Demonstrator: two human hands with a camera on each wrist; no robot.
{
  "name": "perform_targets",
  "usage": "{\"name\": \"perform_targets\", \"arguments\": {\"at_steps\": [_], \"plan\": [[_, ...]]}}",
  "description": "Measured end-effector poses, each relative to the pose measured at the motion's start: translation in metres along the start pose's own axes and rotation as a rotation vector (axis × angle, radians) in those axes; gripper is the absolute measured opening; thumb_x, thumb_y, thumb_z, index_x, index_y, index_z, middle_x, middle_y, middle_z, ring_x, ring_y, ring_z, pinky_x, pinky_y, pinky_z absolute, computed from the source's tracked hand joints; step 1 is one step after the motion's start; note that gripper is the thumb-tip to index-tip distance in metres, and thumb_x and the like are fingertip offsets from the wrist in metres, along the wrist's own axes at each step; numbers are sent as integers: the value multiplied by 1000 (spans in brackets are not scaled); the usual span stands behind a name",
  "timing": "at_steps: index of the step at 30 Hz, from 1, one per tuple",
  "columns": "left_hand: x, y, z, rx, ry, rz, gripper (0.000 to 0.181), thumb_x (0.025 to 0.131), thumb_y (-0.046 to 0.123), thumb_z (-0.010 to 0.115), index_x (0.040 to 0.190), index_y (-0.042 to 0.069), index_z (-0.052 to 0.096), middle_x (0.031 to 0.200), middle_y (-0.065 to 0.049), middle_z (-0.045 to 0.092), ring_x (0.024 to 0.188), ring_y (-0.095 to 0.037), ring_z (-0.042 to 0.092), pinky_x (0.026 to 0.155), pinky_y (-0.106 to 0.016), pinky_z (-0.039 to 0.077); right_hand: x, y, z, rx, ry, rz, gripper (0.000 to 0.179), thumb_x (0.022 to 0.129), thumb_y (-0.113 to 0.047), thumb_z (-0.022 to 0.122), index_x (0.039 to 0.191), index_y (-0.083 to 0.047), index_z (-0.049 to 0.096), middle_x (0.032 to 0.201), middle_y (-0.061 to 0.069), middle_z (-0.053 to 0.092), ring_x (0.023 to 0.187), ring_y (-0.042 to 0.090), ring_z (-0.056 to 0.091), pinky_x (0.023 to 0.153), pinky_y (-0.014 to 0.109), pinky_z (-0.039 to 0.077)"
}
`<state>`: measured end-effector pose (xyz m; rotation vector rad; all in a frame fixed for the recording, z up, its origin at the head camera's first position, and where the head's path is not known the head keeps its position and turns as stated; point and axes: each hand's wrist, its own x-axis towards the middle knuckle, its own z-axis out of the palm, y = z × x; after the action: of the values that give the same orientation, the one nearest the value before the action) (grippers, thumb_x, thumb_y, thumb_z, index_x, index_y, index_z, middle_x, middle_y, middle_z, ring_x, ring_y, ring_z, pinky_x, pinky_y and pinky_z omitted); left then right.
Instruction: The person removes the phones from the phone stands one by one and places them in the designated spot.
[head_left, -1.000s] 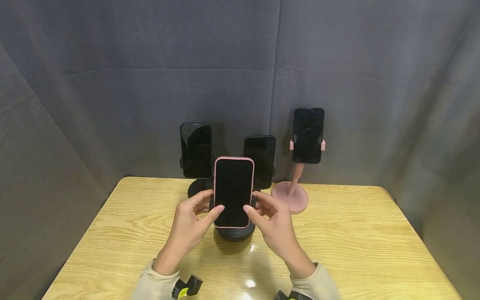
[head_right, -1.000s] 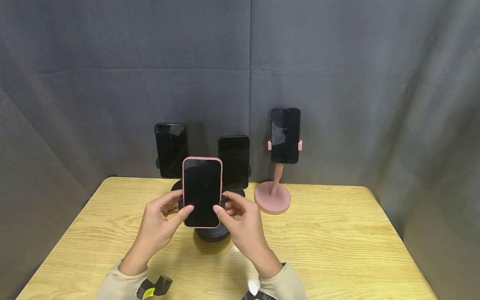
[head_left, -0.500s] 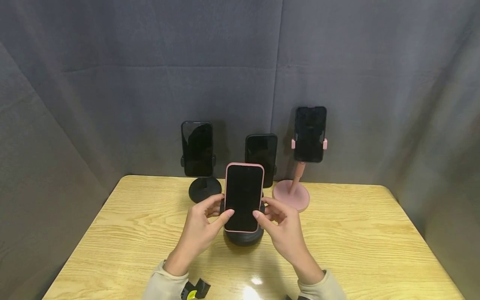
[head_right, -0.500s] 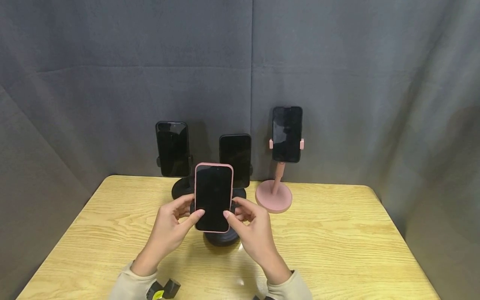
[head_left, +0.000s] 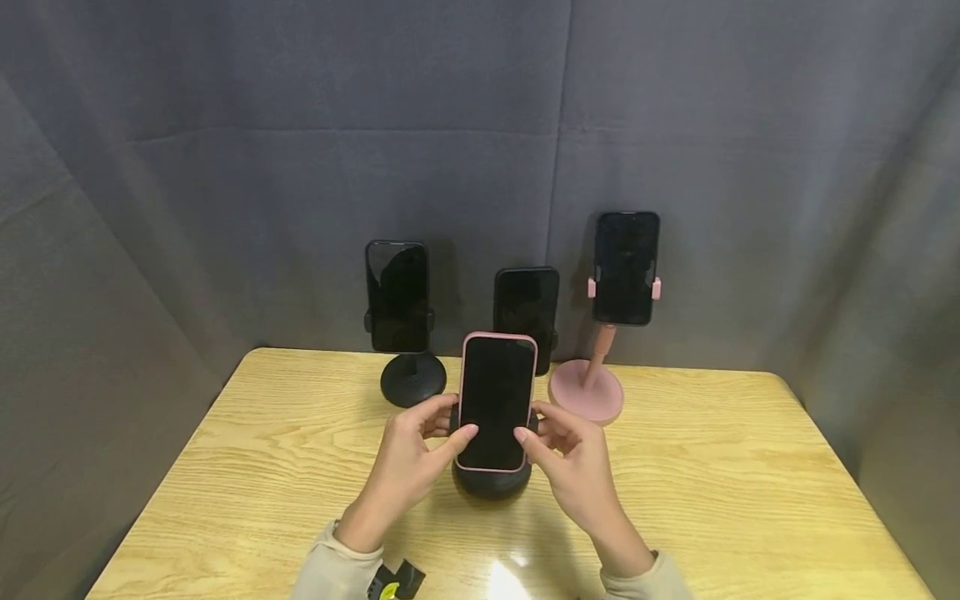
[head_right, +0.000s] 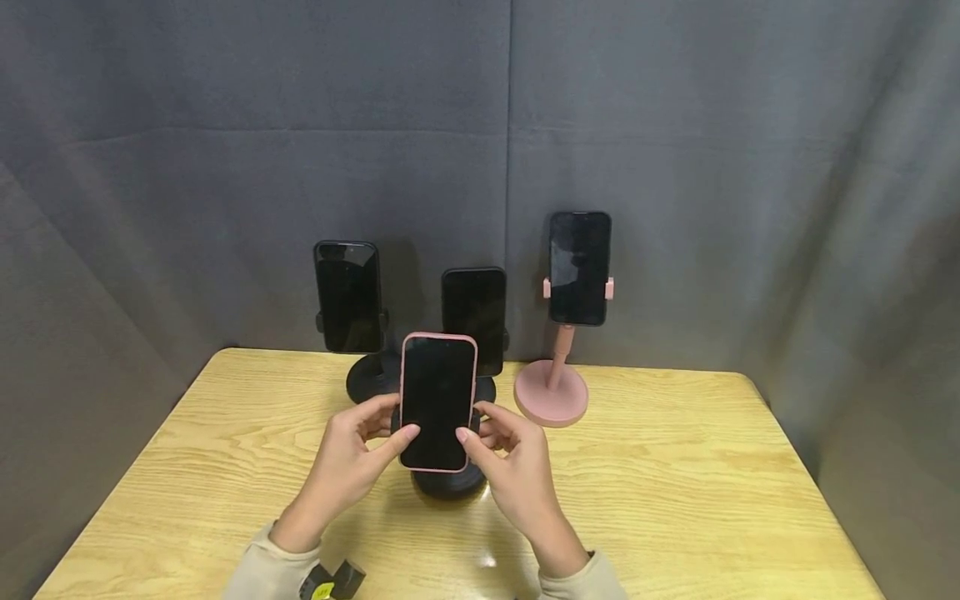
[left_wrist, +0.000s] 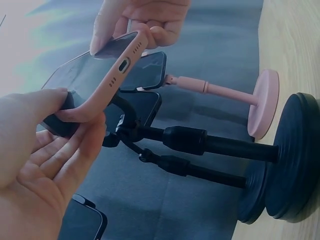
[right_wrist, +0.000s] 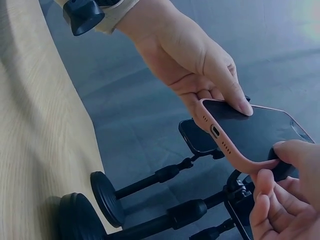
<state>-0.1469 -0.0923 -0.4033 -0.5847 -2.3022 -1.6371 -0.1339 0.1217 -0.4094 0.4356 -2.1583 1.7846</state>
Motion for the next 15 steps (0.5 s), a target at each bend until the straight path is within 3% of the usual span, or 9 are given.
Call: {"name": "perform_targets", "arguments": {"at_steps": [10, 15], "plan": [[0, 6, -3, 18, -68, -98, 28, 87, 9, 79, 114, 2, 71, 97, -10, 79, 82, -10, 74, 74, -18, 59, 0, -1, -5, -59, -37, 17, 27, 89, 1, 73, 114, 9, 68, 75, 12, 69, 64, 4, 64, 69, 23, 57], [0, 7, -5, 38, -128, -119, 30, 88, 10, 78, 115, 0, 70, 96, -11, 78, 73, -5, 64, 69, -19, 56, -1, -6, -12, -136, -94, 73, 30, 88, -4, 76, 115, 6, 67, 79, 11, 73, 67, 5, 66, 68, 24, 56]]}}
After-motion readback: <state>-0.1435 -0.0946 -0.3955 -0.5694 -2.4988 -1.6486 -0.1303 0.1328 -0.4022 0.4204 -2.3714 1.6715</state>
